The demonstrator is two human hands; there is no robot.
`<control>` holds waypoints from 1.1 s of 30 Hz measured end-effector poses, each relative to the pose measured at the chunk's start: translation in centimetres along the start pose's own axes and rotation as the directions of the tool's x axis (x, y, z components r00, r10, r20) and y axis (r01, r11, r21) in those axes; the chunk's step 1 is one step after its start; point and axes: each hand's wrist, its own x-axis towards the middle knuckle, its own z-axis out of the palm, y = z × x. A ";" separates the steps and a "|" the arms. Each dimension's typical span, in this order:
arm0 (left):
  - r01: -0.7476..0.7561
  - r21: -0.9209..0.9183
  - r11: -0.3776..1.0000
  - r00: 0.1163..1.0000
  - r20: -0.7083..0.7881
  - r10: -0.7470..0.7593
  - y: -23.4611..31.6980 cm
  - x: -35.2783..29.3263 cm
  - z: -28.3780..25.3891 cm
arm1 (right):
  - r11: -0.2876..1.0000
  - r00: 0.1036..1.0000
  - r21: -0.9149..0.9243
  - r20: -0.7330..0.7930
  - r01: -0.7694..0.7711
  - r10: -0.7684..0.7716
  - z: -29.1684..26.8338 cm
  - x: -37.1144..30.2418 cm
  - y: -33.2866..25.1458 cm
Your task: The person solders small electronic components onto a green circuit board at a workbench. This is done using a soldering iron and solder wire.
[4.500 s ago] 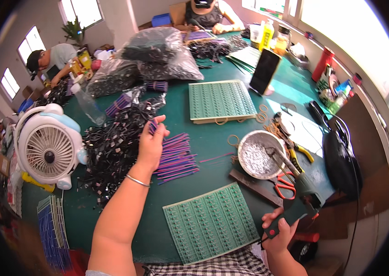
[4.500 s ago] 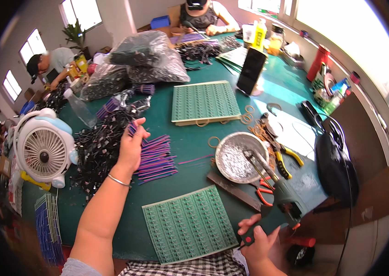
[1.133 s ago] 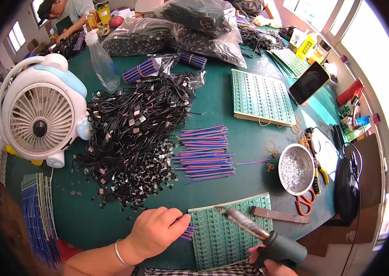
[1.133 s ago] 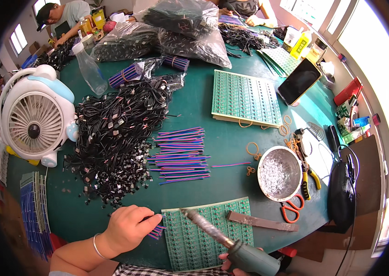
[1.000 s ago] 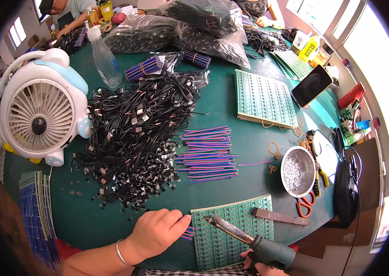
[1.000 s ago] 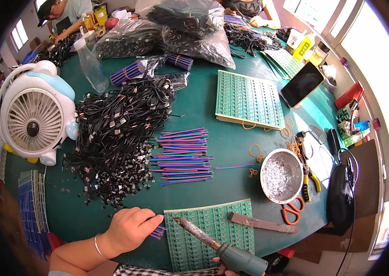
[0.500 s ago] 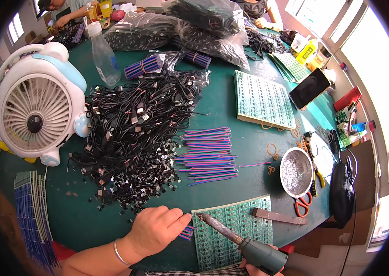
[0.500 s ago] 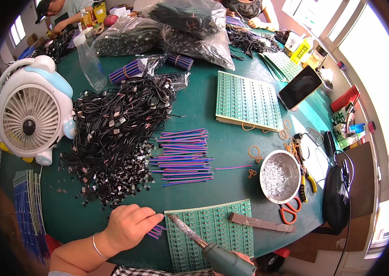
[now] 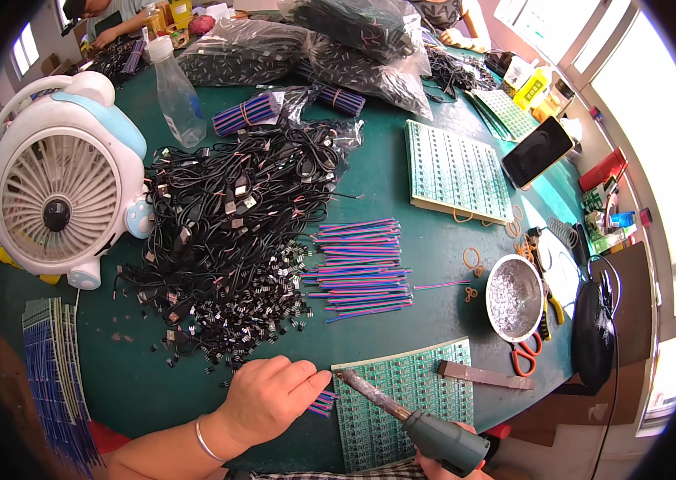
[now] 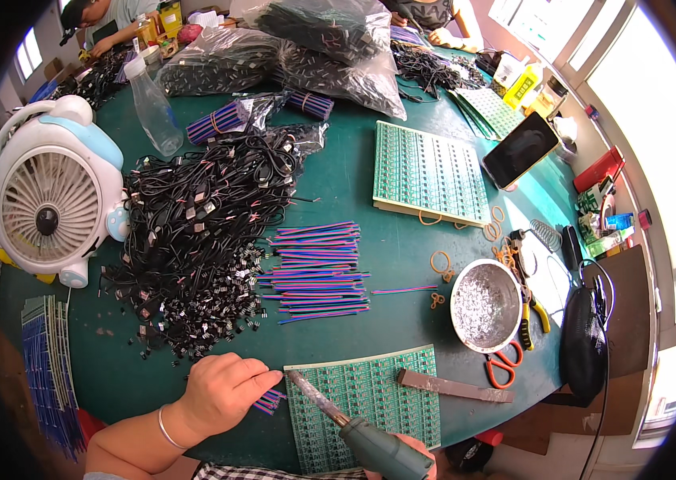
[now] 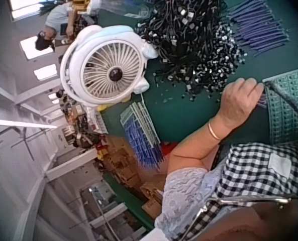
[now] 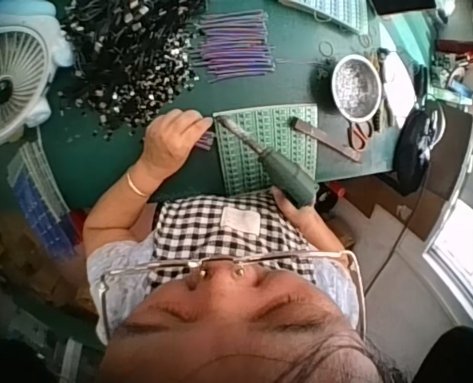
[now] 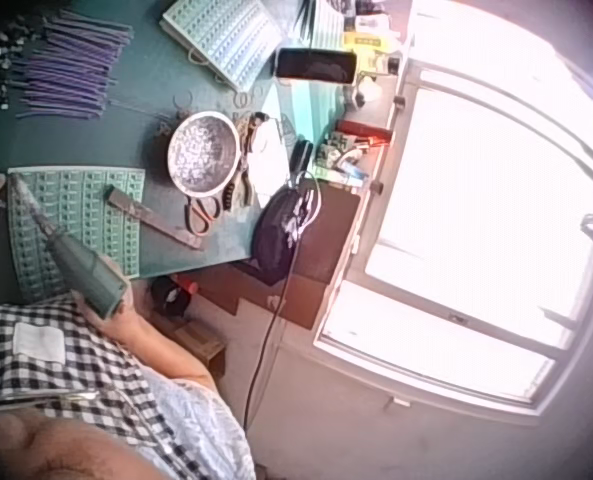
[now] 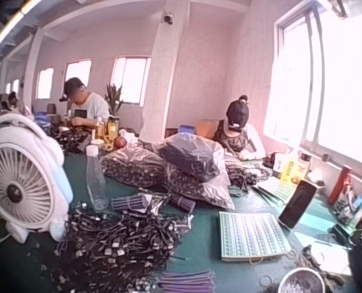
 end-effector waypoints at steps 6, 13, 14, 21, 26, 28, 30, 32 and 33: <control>0.004 0.001 1.000 1.000 0.001 -0.004 0.0 0.0 0.1 | 1.000 1.000 0.030 0.018 -0.004 0.004 -0.2 -0.1 0.1; 0.005 0.006 1.000 1.000 0.006 -0.005 0.1 0.1 0.0 | 0.998 0.999 0.066 0.032 -0.022 0.020 -0.2 -0.3 0.4; 0.004 0.006 1.000 1.000 0.006 -0.004 0.1 0.1 0.1 | 0.997 0.999 0.070 0.034 -0.025 0.023 -0.2 -0.3 0.4; 0.037 0.019 0.999 0.999 -0.007 -0.037 0.3 0.2 0.1 | 0.990 0.998 0.126 0.029 -0.065 0.062 -0.2 0.0 -0.7; 0.038 0.018 0.999 0.999 -0.008 -0.038 0.3 0.2 0.1 | 0.999 0.994 0.053 0.108 -0.008 0.002 -0.5 -0.1 0.1; 0.042 0.011 0.999 0.999 -0.011 -0.042 0.2 0.2 0.1 | 0.999 0.991 -0.042 0.135 -0.004 0.010 -0.5 -0.9 1.3; 0.043 0.016 0.999 0.999 -0.010 -0.043 0.3 0.3 0.1 | 0.991 0.987 -0.136 0.158 0.003 0.019 -0.4 -1.1 1.3; 0.041 0.022 0.999 0.999 -0.008 -0.041 0.5 0.3 0.1 | 0.998 1.000 0.065 0.014 0.018 -0.019 -0.2 -0.7 0.3; 0.041 0.023 0.999 0.999 -0.009 -0.041 0.4 0.3 0.1 | 0.998 1.000 0.065 0.015 0.018 -0.019 -0.2 -0.4 0.1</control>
